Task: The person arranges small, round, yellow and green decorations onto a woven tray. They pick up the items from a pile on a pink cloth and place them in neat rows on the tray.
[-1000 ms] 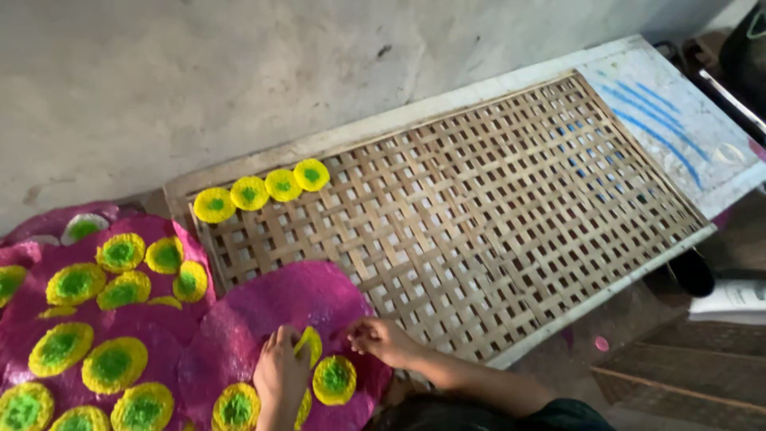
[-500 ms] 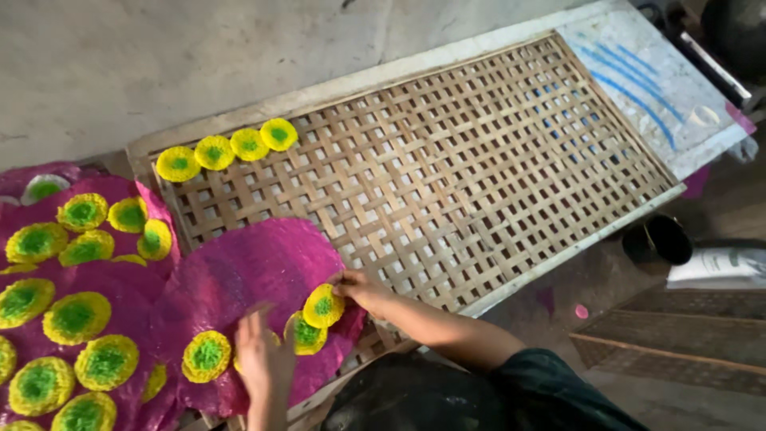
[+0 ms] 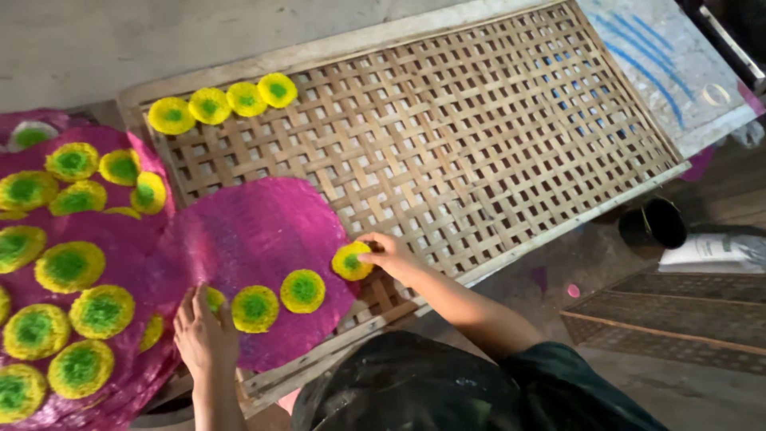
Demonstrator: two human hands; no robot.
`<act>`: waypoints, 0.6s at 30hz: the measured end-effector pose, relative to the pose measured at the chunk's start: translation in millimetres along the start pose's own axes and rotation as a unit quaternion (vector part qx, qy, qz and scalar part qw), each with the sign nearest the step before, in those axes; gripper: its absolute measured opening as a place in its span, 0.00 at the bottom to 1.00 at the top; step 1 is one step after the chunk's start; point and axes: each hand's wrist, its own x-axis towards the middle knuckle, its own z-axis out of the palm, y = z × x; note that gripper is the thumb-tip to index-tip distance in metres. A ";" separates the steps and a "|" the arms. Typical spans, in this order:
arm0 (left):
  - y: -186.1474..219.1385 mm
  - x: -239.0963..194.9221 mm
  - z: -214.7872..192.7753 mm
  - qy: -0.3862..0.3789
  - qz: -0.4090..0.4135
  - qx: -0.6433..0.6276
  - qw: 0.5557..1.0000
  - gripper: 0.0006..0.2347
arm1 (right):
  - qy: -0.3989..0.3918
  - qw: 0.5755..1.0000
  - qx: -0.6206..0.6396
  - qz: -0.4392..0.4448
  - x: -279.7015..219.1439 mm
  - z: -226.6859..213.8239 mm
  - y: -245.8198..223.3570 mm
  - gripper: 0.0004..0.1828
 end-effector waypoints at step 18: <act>-64.8 55.0 -81.5 -0.188 0.132 -0.098 0.968 0.12 | -0.031 0.993 0.110 -0.027 242.1 171.3 -122.0 0.23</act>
